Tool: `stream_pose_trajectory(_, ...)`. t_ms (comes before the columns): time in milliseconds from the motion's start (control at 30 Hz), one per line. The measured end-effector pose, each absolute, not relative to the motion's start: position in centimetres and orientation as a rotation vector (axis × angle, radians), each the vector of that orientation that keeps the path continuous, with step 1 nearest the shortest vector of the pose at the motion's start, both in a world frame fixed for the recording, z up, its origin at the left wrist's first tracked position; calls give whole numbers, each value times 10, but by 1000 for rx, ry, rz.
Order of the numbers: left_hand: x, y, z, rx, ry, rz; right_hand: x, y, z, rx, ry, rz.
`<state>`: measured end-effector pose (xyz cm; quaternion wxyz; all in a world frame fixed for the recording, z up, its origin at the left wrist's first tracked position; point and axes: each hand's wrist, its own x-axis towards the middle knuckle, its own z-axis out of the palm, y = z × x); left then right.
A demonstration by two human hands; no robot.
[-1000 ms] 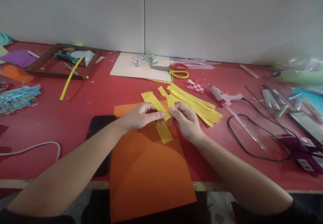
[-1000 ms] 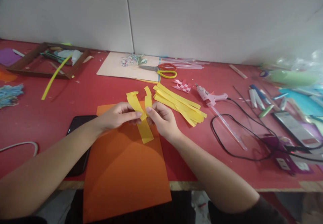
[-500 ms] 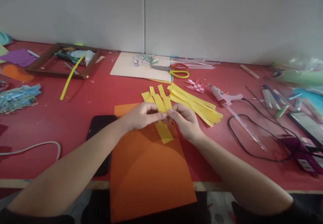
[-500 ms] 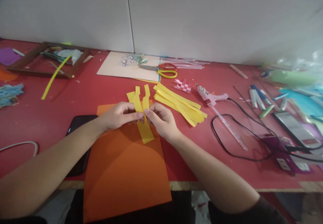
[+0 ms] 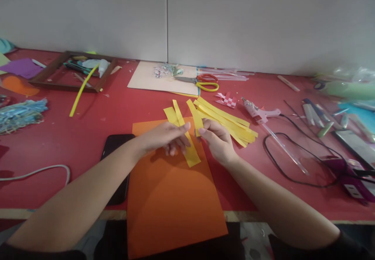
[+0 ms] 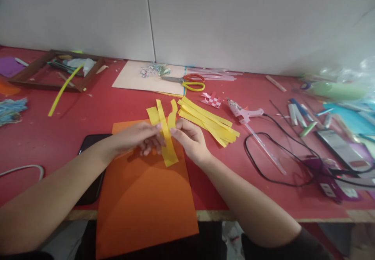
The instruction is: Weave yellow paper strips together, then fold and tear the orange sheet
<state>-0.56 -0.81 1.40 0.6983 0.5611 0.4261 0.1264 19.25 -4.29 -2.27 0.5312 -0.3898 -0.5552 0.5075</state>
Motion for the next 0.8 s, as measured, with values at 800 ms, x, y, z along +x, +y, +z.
stream_pose_trajectory(800,-1,11,1,702,1007,1236,198,-44,-10,-894,-1739,1311)
